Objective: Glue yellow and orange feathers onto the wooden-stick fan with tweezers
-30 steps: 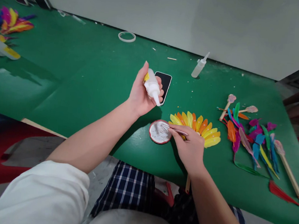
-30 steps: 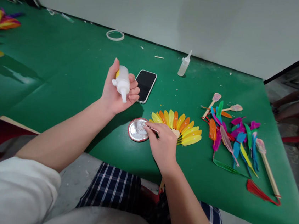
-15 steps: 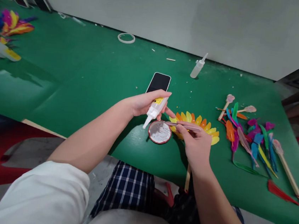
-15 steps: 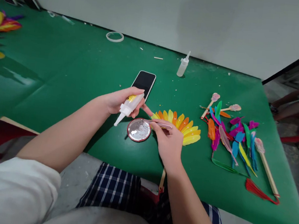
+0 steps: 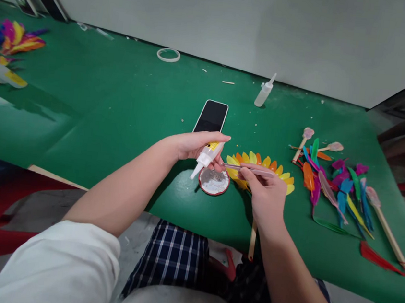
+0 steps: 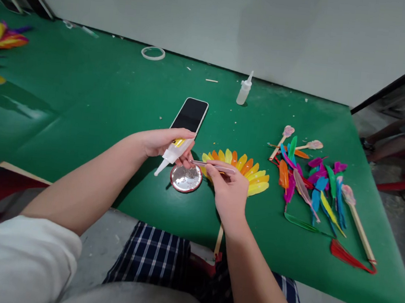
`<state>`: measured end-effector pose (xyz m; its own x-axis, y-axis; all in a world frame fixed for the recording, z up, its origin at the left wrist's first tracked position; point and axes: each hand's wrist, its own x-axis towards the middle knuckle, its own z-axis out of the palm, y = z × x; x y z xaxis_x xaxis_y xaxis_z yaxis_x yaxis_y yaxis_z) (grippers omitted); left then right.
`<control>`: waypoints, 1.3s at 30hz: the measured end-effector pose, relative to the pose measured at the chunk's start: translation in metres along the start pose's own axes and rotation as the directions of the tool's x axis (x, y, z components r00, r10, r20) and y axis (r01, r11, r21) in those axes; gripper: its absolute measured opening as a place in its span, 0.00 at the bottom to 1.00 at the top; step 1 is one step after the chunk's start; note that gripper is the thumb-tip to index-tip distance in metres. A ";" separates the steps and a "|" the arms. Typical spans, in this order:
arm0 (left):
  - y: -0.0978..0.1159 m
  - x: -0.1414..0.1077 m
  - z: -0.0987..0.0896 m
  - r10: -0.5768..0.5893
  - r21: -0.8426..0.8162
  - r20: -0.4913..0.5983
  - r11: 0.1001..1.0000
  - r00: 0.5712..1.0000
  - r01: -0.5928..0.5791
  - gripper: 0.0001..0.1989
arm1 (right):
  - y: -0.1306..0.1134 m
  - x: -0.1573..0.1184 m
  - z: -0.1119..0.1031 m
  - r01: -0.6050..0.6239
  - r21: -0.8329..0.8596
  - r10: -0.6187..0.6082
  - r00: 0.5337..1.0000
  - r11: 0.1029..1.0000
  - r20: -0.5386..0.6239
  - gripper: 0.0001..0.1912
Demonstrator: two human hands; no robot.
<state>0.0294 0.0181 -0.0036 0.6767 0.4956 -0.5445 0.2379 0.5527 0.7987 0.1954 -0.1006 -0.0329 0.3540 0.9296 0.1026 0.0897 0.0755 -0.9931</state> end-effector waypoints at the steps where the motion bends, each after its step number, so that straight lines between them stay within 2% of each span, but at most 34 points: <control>1: 0.000 0.000 0.000 0.001 0.000 0.001 1.000 1.000 -0.001 0.22 | 0.000 0.000 0.000 0.000 0.009 0.000 1.000 1.000 -0.004 0.05; 7: 0.000 0.001 -0.003 0.021 0.047 0.004 0.999 1.000 -0.022 0.25 | 0.000 0.000 -0.001 0.012 0.049 -0.011 1.000 0.999 -0.028 0.05; 12: 0.001 0.001 -0.004 0.114 0.053 -0.036 0.992 0.993 -0.112 0.27 | -0.001 0.005 -0.003 -0.008 0.097 0.014 0.998 0.995 -0.065 0.07; 15: 0.003 0.002 -0.002 0.242 0.011 -0.147 0.970 0.959 -0.243 0.26 | -0.001 0.009 -0.006 -0.034 0.208 0.050 0.996 0.978 -0.073 0.07; 18: 0.003 0.006 -0.002 0.350 -0.031 -0.289 0.927 0.891 -0.374 0.26 | -0.003 0.012 -0.008 -0.078 0.320 0.104 0.993 0.944 -0.064 0.09; 24: 0.010 0.005 -0.001 0.496 0.029 -0.487 0.832 0.719 -0.554 0.28 | -0.012 0.014 -0.011 -0.164 0.449 0.188 0.982 0.879 -0.010 0.09; 27: 0.020 -0.009 0.014 0.539 0.025 -0.546 0.776 0.641 -0.631 0.28 | -0.017 0.018 -0.018 -0.182 0.505 0.214 0.977 0.844 -0.007 0.10; 29: 0.024 -0.020 0.029 0.603 0.054 -0.582 0.698 0.546 -0.714 0.28 | -0.020 0.023 -0.026 -0.149 0.524 0.195 0.980 0.839 -0.034 0.10; 30: 0.024 -0.024 0.036 0.669 0.124 -0.583 0.633 0.460 -0.764 0.29 | -0.021 0.025 -0.032 -0.117 0.523 0.176 0.982 0.844 -0.065 0.10; 31: 0.022 -0.027 0.042 0.753 0.267 -0.568 0.551 0.333 -0.790 0.29 | -0.022 0.027 -0.037 -0.082 0.514 0.153 0.983 0.854 -0.098 0.10; 32: 0.019 -0.028 0.046 0.838 0.448 -0.506 0.459 0.206 -0.767 0.26 | -0.022 0.030 -0.042 -0.053 0.499 0.135 0.982 0.865 -0.130 0.10; 33: 0.016 -0.027 0.048 0.892 0.588 -0.431 0.389 0.132 -0.709 0.23 | -0.023 0.031 -0.046 -0.029 0.484 0.120 0.980 0.875 -0.160 0.10; 34: 0.012 -0.025 0.048 0.918 0.662 -0.380 0.356 0.114 -0.659 0.21 | -0.023 0.033 -0.050 -0.011 0.470 0.109 0.977 0.883 -0.183 0.10; 35: 0.008 -0.022 0.046 0.918 0.682 -0.368 0.373 0.145 -0.630 0.19 | -0.023 0.034 -0.053 0.001 0.458 0.101 0.975 0.889 -0.200 0.10; 38: -0.001 -0.012 0.034 0.864 0.595 -0.419 0.493 0.278 -0.634 0.17 | -0.023 0.036 -0.056 0.033 0.429 0.072 0.971 0.903 -0.227 0.09; 39: -0.002 -0.010 0.031 0.857 0.587 -0.415 0.509 0.306 -0.630 0.16 | -0.022 0.037 -0.056 0.042 0.422 0.063 0.971 0.906 -0.231 0.09</control>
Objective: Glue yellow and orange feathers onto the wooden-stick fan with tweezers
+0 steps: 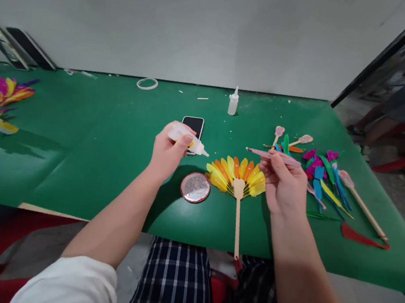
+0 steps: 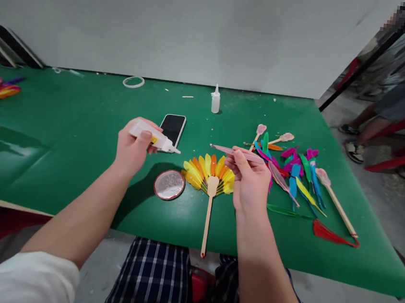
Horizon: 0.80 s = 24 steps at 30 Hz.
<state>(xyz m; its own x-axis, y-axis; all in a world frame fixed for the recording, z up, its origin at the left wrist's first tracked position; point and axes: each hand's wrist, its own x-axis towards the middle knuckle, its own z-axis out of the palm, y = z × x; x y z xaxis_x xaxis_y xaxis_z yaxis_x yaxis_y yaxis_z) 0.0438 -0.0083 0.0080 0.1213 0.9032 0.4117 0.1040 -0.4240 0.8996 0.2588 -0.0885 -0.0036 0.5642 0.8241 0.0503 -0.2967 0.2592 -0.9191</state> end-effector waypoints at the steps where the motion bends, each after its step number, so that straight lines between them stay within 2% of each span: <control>1: -0.002 0.001 -0.001 -0.002 0.022 0.031 1.000 1.000 0.001 0.15 | 0.000 0.000 0.000 0.006 -0.002 -0.006 1.000 1.000 -0.001 0.09; 4: -0.003 0.002 -0.001 -0.009 0.062 0.164 0.998 0.986 -0.001 0.18 | 0.001 0.000 0.001 -0.006 0.004 0.006 1.000 1.000 -0.018 0.08; 6: -0.002 0.002 0.000 -0.063 -0.065 0.279 0.994 0.958 0.085 0.21 | 0.001 0.000 0.001 -0.016 0.011 0.017 1.000 1.000 -0.025 0.08; 8: -0.003 0.002 0.002 -0.115 -0.252 0.358 0.944 0.926 0.215 0.25 | 0.001 0.000 0.002 -0.015 0.018 0.015 1.000 1.000 -0.023 0.07; 10: -0.005 0.003 0.004 -0.160 -0.354 0.366 0.887 0.917 0.296 0.27 | 0.000 0.000 0.001 -0.006 0.014 0.006 1.000 1.000 -0.017 0.07; 12: -0.008 0.003 0.006 -0.189 -0.359 0.295 0.886 0.937 0.292 0.27 | 0.000 0.000 0.001 -0.003 0.000 0.003 1.000 1.000 -0.015 0.07; 17: -0.014 0.001 0.010 -0.146 -0.164 0.096 0.973 0.985 0.161 0.22 | 0.001 0.000 0.002 -0.018 0.009 0.018 1.000 1.000 -0.016 0.08; 19: -0.016 -0.001 0.010 -0.096 -0.074 -0.025 0.993 0.995 0.094 0.22 | 0.002 0.000 0.002 -0.022 0.020 0.023 1.000 1.000 -0.010 0.08; 21: -0.019 -0.004 0.010 0.052 0.046 -0.162 0.998 0.985 -0.045 0.23 | 0.002 0.000 0.002 -0.031 0.030 0.031 0.999 0.999 -0.009 0.08; 22: -0.020 -0.006 0.010 0.168 0.122 -0.168 0.981 0.971 -0.149 0.23 | 0.002 0.000 0.002 -0.036 0.039 0.036 0.999 0.999 -0.011 0.08; 24: -0.021 -0.009 0.011 0.402 0.248 -0.024 0.889 0.915 -0.384 0.20 | 0.002 0.000 0.002 -0.044 0.065 0.045 0.999 0.997 -0.010 0.08</control>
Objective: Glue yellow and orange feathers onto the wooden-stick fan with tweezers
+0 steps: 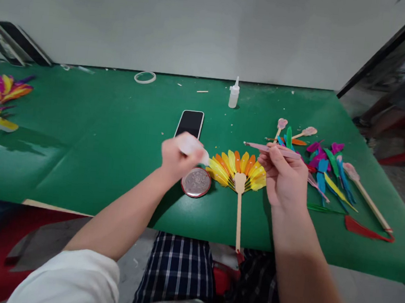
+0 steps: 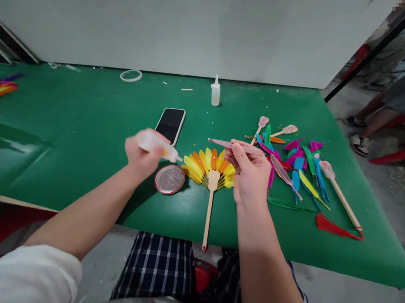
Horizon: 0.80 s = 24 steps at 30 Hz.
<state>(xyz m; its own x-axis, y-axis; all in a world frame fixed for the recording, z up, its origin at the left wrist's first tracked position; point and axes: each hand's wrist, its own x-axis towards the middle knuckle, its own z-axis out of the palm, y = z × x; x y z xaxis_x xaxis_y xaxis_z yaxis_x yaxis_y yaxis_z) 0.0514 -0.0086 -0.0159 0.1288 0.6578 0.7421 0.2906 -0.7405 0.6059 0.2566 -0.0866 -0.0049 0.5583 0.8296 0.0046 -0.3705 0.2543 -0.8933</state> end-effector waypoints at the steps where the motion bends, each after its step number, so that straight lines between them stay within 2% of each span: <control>1: 0.001 -0.001 0.000 0.098 0.025 0.051 0.995 0.994 -0.099 0.19 | 0.000 0.000 0.000 -0.002 0.013 0.002 1.000 1.000 0.003 0.08; 2: 0.001 -0.002 0.000 0.149 0.035 0.063 0.988 0.987 -0.151 0.18 | 0.000 -0.001 0.000 -0.003 0.023 0.003 1.000 1.000 0.007 0.08; 4: 0.001 -0.001 -0.001 0.138 0.055 -0.017 0.989 0.990 -0.137 0.18 | 0.000 -0.002 0.001 -0.007 0.026 0.006 1.000 1.000 0.016 0.08; 6: 0.001 0.000 -0.001 0.051 0.041 -0.050 0.998 0.997 -0.049 0.18 | 0.001 -0.003 0.003 -0.020 0.011 0.019 0.999 1.000 0.028 0.08; 8: 0.000 0.002 0.000 -0.087 -0.051 -0.012 0.995 0.996 0.086 0.20 | 0.003 -0.004 0.004 -0.045 -0.015 0.045 0.998 0.999 0.046 0.08; 11: 0.000 0.006 0.003 -0.352 -0.249 0.005 0.906 0.936 0.342 0.25 | 0.006 -0.007 0.006 -0.066 -0.068 0.071 0.994 0.995 0.083 0.08; 13: 0.000 0.008 0.005 -0.459 -0.343 0.019 0.831 0.888 0.437 0.27 | 0.009 -0.008 0.007 -0.063 -0.096 0.073 0.992 0.993 0.106 0.08; 24: 0.004 0.015 0.007 -0.648 -0.488 0.100 0.629 0.755 0.605 0.32 | 0.014 -0.017 0.012 -0.090 -0.152 0.119 0.974 0.984 0.194 0.07</control>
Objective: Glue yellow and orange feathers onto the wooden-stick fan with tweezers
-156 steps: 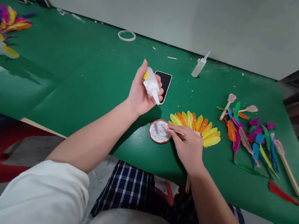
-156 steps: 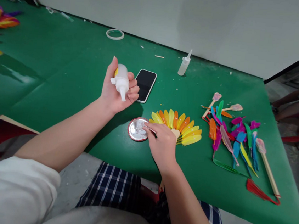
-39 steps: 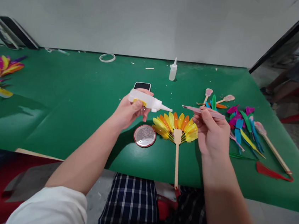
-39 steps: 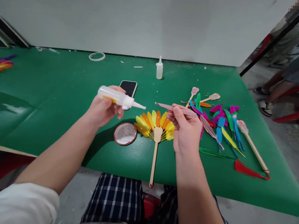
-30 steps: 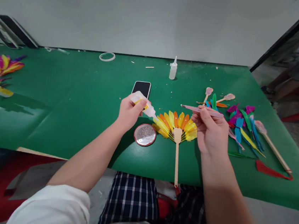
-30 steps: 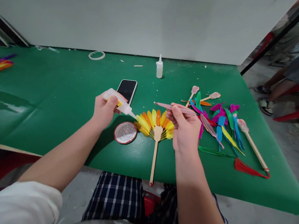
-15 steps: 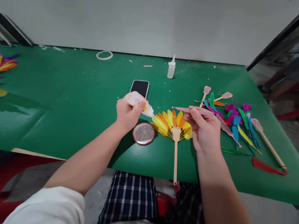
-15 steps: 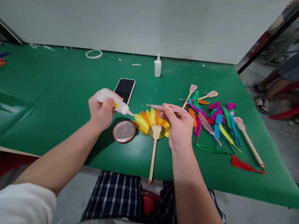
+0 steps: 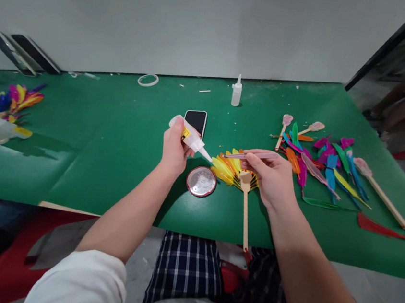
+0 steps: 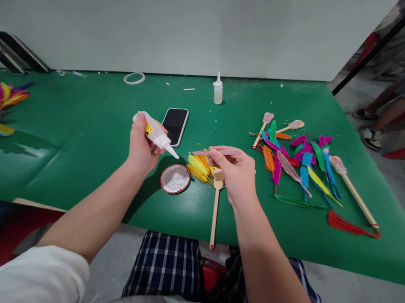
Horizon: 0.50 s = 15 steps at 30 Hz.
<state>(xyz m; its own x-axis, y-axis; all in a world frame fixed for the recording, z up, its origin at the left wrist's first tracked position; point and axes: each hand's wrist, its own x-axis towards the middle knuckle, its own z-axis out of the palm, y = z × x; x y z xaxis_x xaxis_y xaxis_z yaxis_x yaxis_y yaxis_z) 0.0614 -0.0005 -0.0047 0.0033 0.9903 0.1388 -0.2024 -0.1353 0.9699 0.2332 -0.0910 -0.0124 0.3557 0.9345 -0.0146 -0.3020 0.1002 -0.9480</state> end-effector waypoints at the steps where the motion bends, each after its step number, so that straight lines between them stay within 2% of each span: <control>1: 0.001 0.000 0.001 -0.022 -0.021 -0.008 1.000 1.000 0.022 0.32 | 0.000 0.000 0.001 -0.001 -0.002 0.001 1.000 1.000 0.002 0.07; 6: 0.001 -0.001 0.003 -0.098 -0.109 -0.007 0.989 0.995 0.097 0.29 | 0.000 -0.003 0.006 -0.011 -0.004 0.011 1.000 1.000 0.010 0.07; 15: -0.003 -0.001 0.004 -0.094 -0.102 0.022 0.990 0.995 0.096 0.29 | -0.002 -0.005 0.010 -0.007 -0.052 0.007 1.000 0.999 0.013 0.08</control>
<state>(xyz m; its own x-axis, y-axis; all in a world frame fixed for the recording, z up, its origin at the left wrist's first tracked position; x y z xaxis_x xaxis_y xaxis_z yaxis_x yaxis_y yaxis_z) 0.0657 -0.0017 -0.0069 0.0436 0.9977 0.0510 -0.3000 -0.0357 0.9533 0.2231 -0.0926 -0.0077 0.3420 0.9395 -0.0173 -0.2576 0.0760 -0.9632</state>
